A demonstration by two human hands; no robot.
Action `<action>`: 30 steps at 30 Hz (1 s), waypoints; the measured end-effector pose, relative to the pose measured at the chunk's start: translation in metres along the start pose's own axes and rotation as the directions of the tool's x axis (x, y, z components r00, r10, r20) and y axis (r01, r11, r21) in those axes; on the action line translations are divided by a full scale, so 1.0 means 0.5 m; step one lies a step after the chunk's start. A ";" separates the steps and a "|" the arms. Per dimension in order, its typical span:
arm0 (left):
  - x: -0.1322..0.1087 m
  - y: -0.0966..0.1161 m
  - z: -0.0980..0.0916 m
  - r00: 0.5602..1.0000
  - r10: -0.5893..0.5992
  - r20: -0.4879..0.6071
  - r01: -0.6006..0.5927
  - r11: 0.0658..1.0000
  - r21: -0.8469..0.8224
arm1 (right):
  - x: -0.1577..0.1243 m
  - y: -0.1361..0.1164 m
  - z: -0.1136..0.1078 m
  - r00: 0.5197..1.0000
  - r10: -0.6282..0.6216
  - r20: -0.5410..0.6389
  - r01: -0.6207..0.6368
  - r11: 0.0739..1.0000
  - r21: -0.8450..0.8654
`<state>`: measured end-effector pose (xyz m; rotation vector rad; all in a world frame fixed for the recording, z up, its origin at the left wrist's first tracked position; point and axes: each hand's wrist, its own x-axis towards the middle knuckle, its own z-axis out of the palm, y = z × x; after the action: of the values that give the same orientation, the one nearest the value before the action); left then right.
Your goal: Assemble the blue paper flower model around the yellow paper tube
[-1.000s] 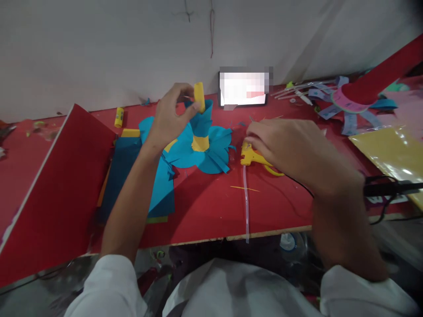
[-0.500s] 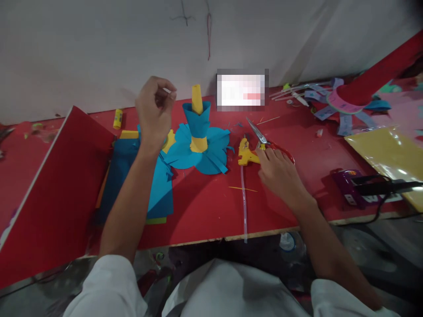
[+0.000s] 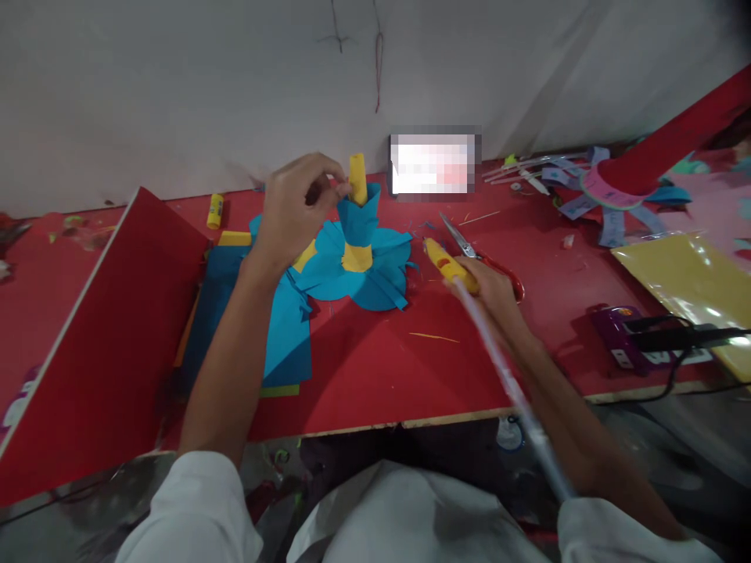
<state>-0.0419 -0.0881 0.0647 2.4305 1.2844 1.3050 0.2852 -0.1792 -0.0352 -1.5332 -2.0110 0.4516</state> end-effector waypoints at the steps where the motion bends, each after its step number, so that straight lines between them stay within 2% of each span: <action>1: 0.001 -0.004 -0.004 0.999 0.020 0.045 -0.022 0.999 0.029 | 0.006 -0.005 -0.004 0.999 0.045 -0.001 -0.045 0.995 0.091; 4: -0.001 -0.022 -0.013 0.982 0.017 0.190 -0.040 0.992 0.116 | 0.027 -0.030 -0.018 0.978 0.209 -0.011 -0.192 0.917 0.350; 7: -0.004 -0.031 -0.017 0.971 -0.030 0.239 -0.002 0.991 0.132 | 0.048 -0.067 -0.037 0.989 0.128 0.078 -0.149 0.779 0.609; 9: -0.005 -0.026 -0.019 0.964 -0.042 0.261 0.008 0.991 0.132 | 0.063 -0.092 -0.051 0.987 0.106 0.117 -0.157 0.721 0.675; 12: -0.004 -0.015 -0.021 0.944 -0.019 0.328 -0.033 0.988 0.152 | 0.086 -0.122 -0.070 0.989 0.048 0.140 -0.135 0.680 0.721; 14: -0.002 -0.010 -0.021 0.934 -0.005 0.358 -0.060 0.983 0.172 | 0.100 -0.135 -0.077 0.990 0.023 0.141 -0.118 0.684 0.720; 21: -0.003 -0.003 -0.018 0.932 0.011 0.362 -0.087 0.977 0.195 | 0.136 -0.149 -0.071 0.985 -0.028 0.169 -0.087 0.767 0.636; 30: -0.002 -0.003 -0.014 0.933 0.006 0.359 -0.079 0.979 0.189 | 0.146 -0.153 -0.066 0.971 0.010 0.240 -0.137 0.844 0.519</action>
<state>-0.0484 -0.0897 0.0676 2.6798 1.3189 0.7163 0.2337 -0.1337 0.0517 -1.2450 -1.7725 1.1623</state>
